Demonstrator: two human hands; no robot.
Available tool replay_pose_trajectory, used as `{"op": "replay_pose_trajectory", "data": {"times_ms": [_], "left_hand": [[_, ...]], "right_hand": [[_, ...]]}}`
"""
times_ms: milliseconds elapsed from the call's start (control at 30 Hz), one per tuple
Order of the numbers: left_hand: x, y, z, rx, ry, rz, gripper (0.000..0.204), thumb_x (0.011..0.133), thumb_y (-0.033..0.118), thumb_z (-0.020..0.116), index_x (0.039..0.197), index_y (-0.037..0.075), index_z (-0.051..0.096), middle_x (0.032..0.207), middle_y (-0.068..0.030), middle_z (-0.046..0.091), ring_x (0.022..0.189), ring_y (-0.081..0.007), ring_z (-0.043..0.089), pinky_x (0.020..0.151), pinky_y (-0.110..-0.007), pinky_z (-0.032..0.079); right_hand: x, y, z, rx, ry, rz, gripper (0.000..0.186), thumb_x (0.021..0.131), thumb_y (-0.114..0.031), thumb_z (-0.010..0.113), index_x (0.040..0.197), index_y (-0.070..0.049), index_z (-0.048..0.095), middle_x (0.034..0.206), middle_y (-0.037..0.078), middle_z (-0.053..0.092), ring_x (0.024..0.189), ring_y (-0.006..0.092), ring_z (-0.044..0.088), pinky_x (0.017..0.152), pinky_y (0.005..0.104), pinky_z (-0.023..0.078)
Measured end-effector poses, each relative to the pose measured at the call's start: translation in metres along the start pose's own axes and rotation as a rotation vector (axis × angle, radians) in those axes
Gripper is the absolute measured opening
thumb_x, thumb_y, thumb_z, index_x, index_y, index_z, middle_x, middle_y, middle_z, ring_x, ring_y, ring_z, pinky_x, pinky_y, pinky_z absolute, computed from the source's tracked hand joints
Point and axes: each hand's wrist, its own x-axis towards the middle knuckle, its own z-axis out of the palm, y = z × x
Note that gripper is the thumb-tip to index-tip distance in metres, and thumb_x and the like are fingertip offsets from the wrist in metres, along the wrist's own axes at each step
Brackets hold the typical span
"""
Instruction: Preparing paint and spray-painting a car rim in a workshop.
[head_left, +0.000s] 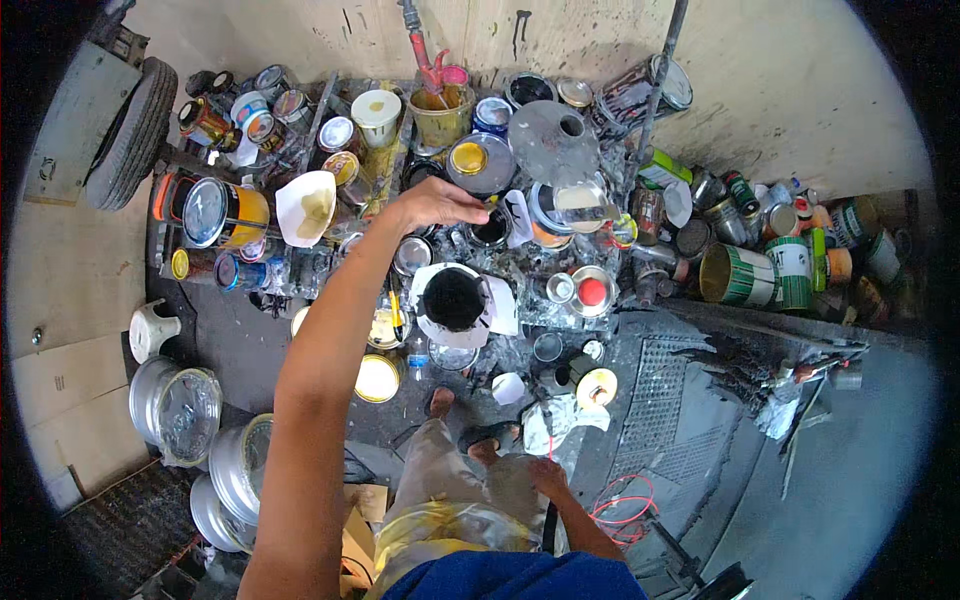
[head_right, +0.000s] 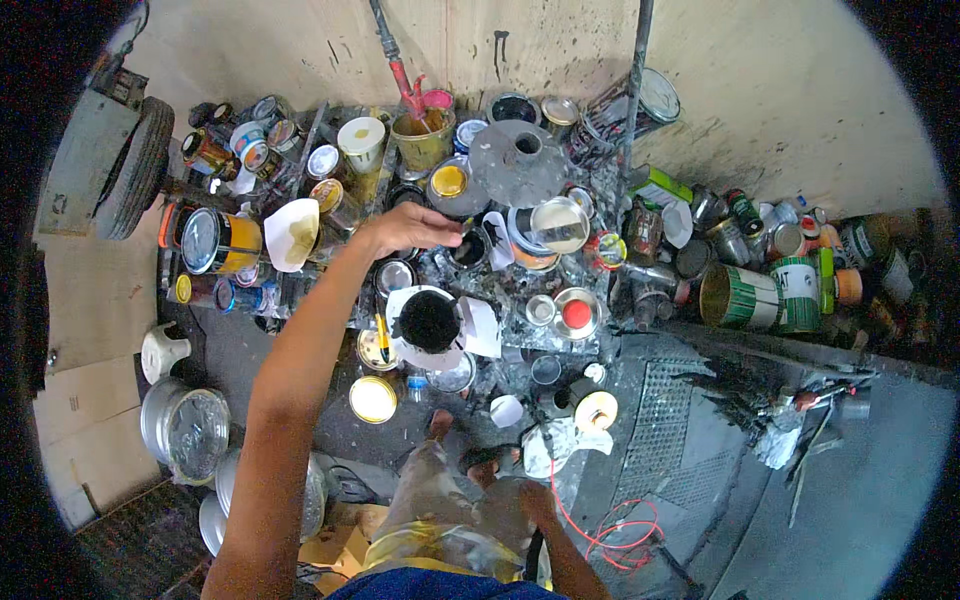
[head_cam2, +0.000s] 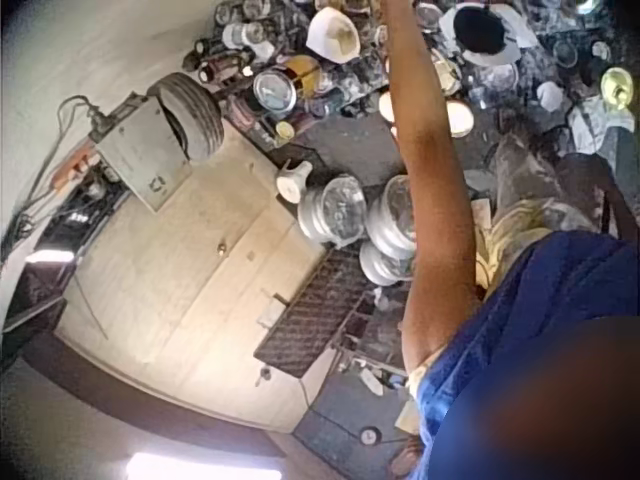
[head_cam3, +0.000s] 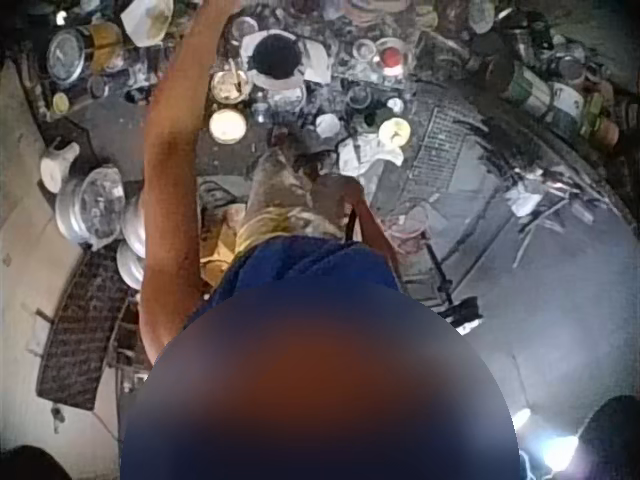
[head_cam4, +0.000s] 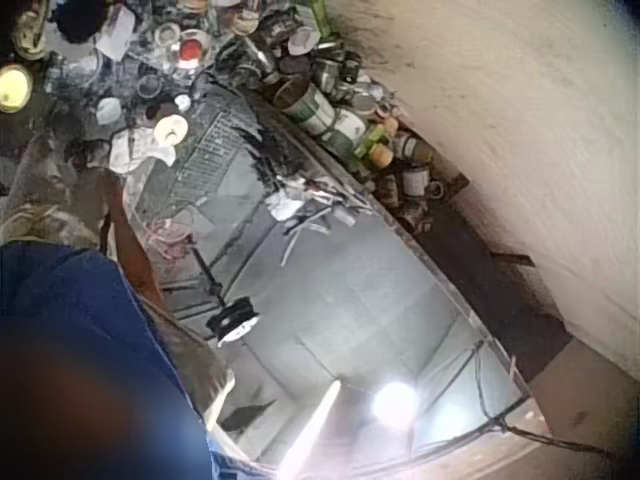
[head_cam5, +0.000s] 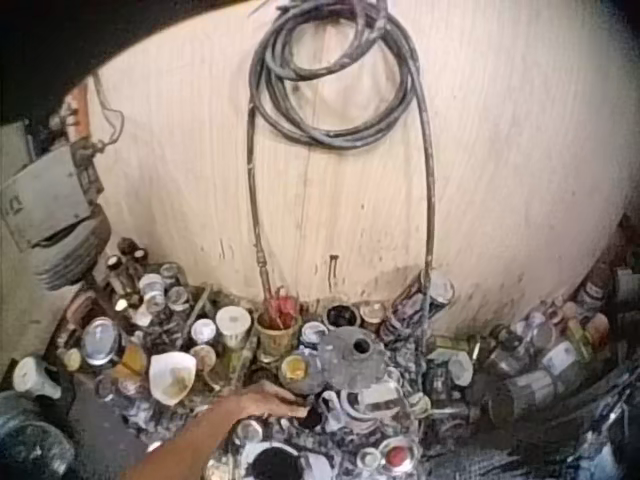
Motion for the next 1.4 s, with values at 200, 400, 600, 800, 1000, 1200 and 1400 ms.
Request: {"op": "replay_pose_trajectory", "data": {"times_ms": [200,400,600,800,1000,1200,1400], "left_hand": [[-0.007,-0.013,0.015,0.352,0.189,0.136,0.050,0.072,0.032,0.093,0.108,0.001,0.078,0.109,-0.0129,0.077,0.101,-0.0189,0.070,0.094,-0.032,0.053],[-0.001,-0.012,0.046,0.589,0.348,0.375,0.038,0.069,0.028,0.090,0.094,0.002,0.077,0.101,-0.0141,0.074,0.092,-0.0320,0.070,0.084,-0.040,0.054],[-0.002,-0.017,0.012,0.163,0.233,0.275,0.023,0.082,0.023,0.086,0.090,0.003,0.080,0.084,-0.0040,0.076,0.078,-0.0092,0.066,0.071,-0.028,0.052],[-0.014,0.001,-0.002,-0.040,0.173,0.098,0.027,0.087,0.028,0.085,0.094,0.003,0.079,0.084,-0.0014,0.072,0.073,-0.0090,0.065,0.068,-0.026,0.052],[-0.053,-0.014,-0.020,-0.431,0.303,0.126,0.024,0.090,0.027,0.082,0.100,0.005,0.076,0.085,-0.0019,0.072,0.072,-0.0091,0.066,0.067,-0.024,0.054],[-0.087,-0.032,-0.027,-0.545,0.451,0.144,0.020,0.091,0.023,0.080,0.101,0.006,0.077,0.083,-0.0009,0.072,0.071,-0.0085,0.067,0.065,-0.023,0.055],[-0.098,-0.041,-0.025,-0.598,0.489,0.177,0.026,0.088,0.023,0.084,0.102,0.002,0.077,0.085,-0.0029,0.074,0.071,-0.0099,0.069,0.066,-0.025,0.058]], "right_hand": [[0.036,-0.230,0.132,-0.964,0.289,-0.441,0.020,0.098,-0.017,0.067,0.107,0.000,0.071,0.088,0.012,0.076,0.074,0.0197,0.073,0.067,0.0371,0.057],[0.038,-0.369,0.196,-0.569,0.329,-0.546,0.021,0.099,-0.018,0.069,0.103,0.002,0.070,0.084,0.008,0.071,0.074,0.0130,0.064,0.068,0.0307,0.052],[0.048,-0.415,0.253,-0.789,0.337,-0.820,0.020,0.092,-0.012,0.075,0.107,-0.001,0.070,0.093,0.016,0.071,0.078,0.0229,0.070,0.071,0.0351,0.055],[0.099,-0.481,0.304,-0.977,0.229,-0.937,0.044,0.084,-0.010,0.079,0.124,-0.002,0.063,0.112,0.020,0.061,0.080,0.0335,0.068,0.072,0.0445,0.056],[0.141,-0.497,0.332,-1.468,0.220,-1.081,0.076,0.078,-0.017,0.085,0.143,-0.003,0.049,0.133,0.020,0.049,0.100,0.0387,0.067,0.083,0.0456,0.059],[0.165,-0.507,0.348,-1.689,0.251,-0.844,0.092,0.068,-0.021,0.092,0.144,-0.003,0.045,0.138,0.018,0.043,0.097,0.0414,0.070,0.084,0.0458,0.060],[0.170,-0.512,0.339,-1.590,0.164,-0.917,0.082,0.065,-0.018,0.093,0.135,-0.005,0.050,0.137,0.013,0.044,0.099,0.0405,0.070,0.086,0.0482,0.059]]}}
